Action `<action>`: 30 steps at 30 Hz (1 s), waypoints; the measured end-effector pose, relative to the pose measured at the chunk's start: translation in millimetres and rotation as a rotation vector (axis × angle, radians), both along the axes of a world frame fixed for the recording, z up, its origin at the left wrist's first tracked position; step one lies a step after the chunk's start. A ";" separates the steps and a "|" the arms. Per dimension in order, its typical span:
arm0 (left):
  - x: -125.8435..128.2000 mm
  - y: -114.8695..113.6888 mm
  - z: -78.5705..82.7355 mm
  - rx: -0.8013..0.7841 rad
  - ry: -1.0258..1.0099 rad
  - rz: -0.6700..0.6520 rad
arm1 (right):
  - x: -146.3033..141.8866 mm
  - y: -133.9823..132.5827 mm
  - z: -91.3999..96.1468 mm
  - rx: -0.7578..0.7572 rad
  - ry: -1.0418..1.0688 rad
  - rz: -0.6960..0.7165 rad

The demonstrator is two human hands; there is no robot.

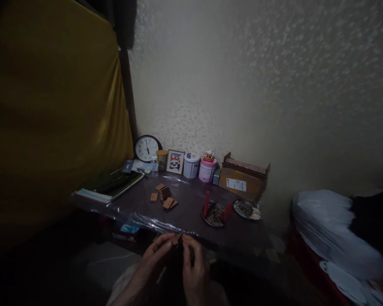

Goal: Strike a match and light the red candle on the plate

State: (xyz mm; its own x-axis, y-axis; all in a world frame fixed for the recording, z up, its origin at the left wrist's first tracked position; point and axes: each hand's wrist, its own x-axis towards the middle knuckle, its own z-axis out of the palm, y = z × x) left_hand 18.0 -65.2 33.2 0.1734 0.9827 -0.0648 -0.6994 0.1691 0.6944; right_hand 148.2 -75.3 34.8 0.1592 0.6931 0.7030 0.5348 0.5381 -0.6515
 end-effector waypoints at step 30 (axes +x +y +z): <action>-8.7 -14.9 24.5 -0.064 0.050 -0.014 | 1.7 2.4 -1.2 0.080 -0.104 0.022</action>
State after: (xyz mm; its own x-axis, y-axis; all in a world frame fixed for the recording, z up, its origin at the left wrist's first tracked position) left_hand 9.3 -80.1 57.7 0.1824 0.9738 -0.1359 -0.6614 0.2238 0.7159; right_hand 149.9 -72.9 33.6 0.0680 0.6368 0.7680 0.5848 0.5983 -0.5478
